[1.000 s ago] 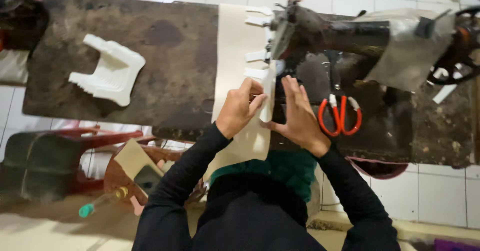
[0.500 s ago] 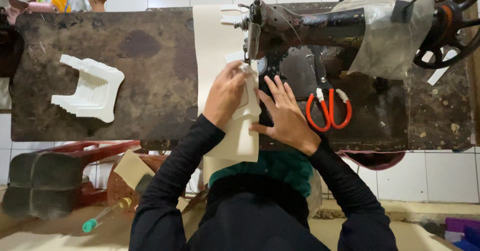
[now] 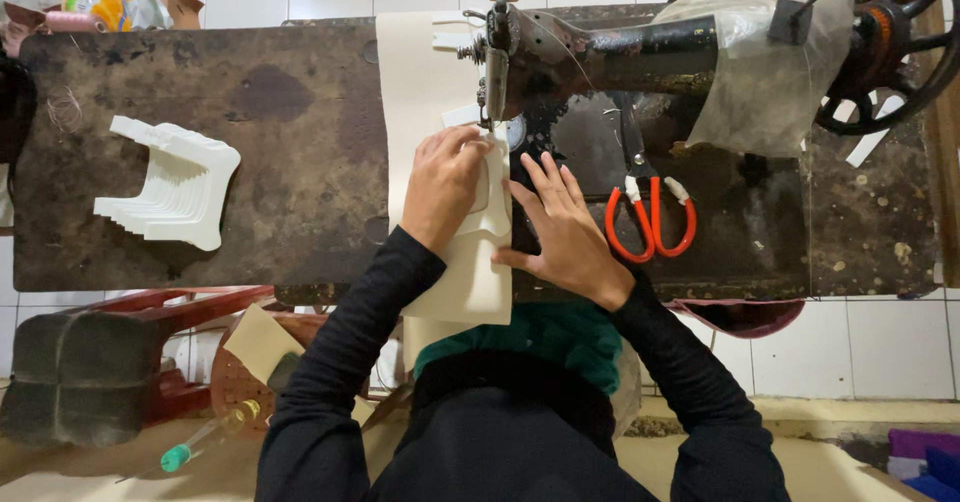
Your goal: The person cuts a long strip of white foam with scissors while sitting on the floor, gathers cut pieces, then moves to a treadle sewing machine and sews along the foam strip, guiding the material under the needle by hand.
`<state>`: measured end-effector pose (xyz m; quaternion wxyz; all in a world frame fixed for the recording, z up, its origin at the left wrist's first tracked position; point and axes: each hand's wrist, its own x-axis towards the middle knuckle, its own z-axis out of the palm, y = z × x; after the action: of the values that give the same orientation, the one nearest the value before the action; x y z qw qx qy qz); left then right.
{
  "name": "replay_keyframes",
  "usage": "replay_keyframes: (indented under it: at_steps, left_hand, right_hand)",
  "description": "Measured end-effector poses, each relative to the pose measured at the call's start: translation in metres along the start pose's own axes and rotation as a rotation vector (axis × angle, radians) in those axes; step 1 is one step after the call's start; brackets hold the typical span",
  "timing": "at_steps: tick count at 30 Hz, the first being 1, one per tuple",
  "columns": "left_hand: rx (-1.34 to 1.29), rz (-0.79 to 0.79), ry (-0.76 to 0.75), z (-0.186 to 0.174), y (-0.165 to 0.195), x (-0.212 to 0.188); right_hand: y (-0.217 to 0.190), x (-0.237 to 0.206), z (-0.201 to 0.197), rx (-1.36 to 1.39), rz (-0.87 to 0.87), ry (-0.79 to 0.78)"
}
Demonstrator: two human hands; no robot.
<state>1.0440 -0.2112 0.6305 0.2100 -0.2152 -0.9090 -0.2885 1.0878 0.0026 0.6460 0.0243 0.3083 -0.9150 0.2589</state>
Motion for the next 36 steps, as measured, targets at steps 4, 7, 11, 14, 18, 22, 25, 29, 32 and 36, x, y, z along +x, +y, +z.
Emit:
replay_keyframes:
  at_steps: [4, 7, 11, 14, 18, 22, 25, 29, 32, 36]
  left_hand:
    - [0.026, -0.024, -0.034, 0.006, 0.005, 0.001]
    - [0.008, -0.044, -0.022, 0.008, 0.012, 0.003]
    - [0.077, -0.003, -0.010, 0.008, 0.018, 0.006]
    - [0.063, -0.018, 0.007, 0.007, 0.016, 0.008]
    - [0.021, -0.032, 0.020, 0.009, 0.012, 0.009]
    - [0.007, -0.007, 0.013, 0.008, 0.008, 0.009]
    - [0.044, 0.028, 0.007, 0.008, 0.009, 0.009]
    - [0.021, -0.005, 0.030, 0.009, 0.011, 0.010]
    - [-0.004, -0.032, 0.033, 0.009, 0.012, 0.009]
    - [0.033, 0.004, 0.031, 0.007, 0.009, 0.010]
  right_hand:
    - [-0.003, -0.001, 0.000, -0.007, -0.002, 0.011]
    - [-0.006, 0.002, -0.004, 0.005, -0.001, 0.004]
    - [-0.006, 0.008, -0.020, 0.044, -0.043, -0.016]
    - [0.000, 0.002, -0.046, 0.171, 0.002, -0.027]
    - [0.034, -0.023, -0.107, 0.074, -0.065, 0.493]
    - [0.143, -0.023, -0.180, -0.769, 0.188, 0.757]
    - [0.223, -0.025, -0.198, -1.560, 0.403, 0.424]
    - [0.255, -0.047, -0.185, -0.587, 0.175, 0.706]
    - [0.236, -0.053, -0.171, -0.565, 0.196, 0.805]
    - [0.191, -0.033, -0.160, -0.416, 0.149, 1.049]
